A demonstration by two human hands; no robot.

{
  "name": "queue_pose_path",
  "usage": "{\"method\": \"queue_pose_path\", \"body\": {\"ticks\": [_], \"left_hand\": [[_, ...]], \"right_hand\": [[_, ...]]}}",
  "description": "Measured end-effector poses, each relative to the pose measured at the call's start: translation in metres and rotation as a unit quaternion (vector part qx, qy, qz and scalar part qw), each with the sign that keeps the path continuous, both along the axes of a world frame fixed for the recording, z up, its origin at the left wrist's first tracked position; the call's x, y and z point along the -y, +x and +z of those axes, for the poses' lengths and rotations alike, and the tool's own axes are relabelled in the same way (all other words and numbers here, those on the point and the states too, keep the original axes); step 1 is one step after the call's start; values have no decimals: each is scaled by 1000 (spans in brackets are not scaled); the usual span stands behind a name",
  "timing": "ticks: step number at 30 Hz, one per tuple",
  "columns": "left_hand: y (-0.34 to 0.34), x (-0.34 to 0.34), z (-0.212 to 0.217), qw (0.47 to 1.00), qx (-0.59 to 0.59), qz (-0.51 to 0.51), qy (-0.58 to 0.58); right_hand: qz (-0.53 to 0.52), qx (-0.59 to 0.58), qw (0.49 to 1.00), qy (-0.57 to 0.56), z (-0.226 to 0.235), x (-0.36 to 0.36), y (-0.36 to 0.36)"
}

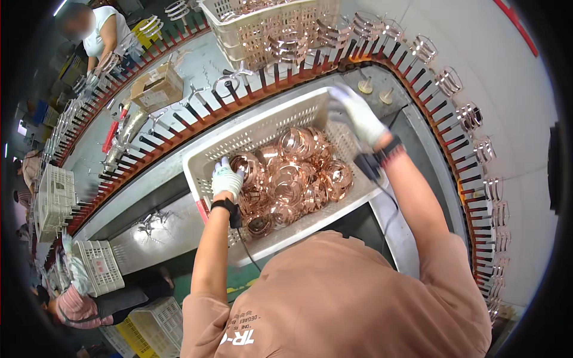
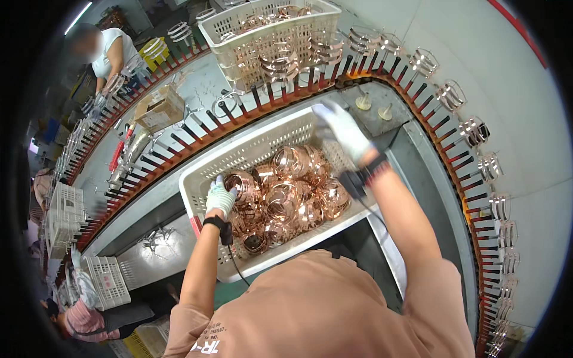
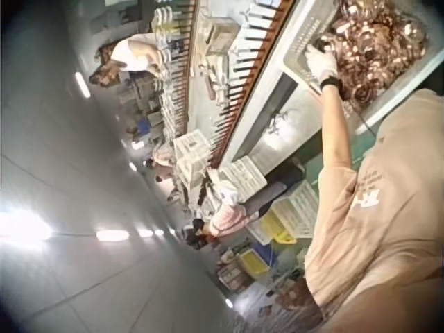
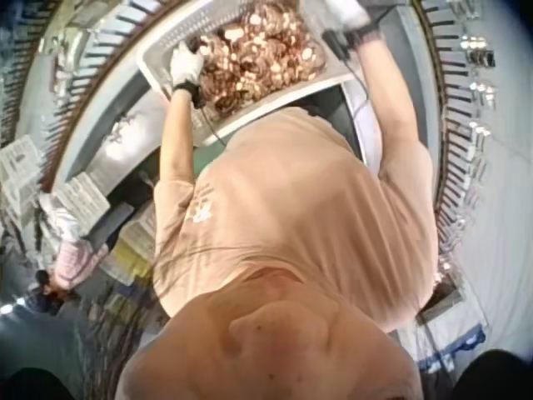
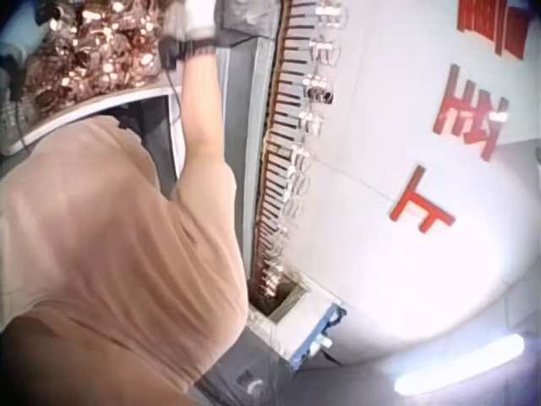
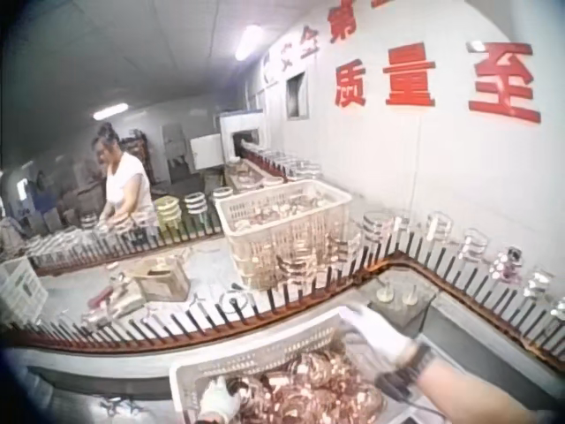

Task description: Organizing and placing shiny, copper-colored plastic or metal components into baskets on an assembly line.

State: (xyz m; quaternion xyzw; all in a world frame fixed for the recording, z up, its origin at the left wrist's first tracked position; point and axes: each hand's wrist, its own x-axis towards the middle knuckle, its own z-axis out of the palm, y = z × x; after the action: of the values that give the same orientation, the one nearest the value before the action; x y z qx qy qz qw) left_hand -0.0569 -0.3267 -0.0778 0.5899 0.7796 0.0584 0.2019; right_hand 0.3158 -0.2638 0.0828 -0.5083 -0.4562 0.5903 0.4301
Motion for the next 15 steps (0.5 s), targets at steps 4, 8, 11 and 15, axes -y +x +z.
{"method": "queue_pose_path", "body": {"ticks": [4,8,11,15], "left_hand": [[18,39,45,976,1,-104,190],[22,68,125,947,-60,-30,313],[-43,97,50,920,193,229,255],[-82,104,24,899,256,340,106]], "right_hand": [[7,-236,946,-221,7,-146,-36],[65,42,997,-16,18,-226,-71],[159,450,869,133,-23,-277,-106],[13,420,828,372,30,-178,-132]]}}
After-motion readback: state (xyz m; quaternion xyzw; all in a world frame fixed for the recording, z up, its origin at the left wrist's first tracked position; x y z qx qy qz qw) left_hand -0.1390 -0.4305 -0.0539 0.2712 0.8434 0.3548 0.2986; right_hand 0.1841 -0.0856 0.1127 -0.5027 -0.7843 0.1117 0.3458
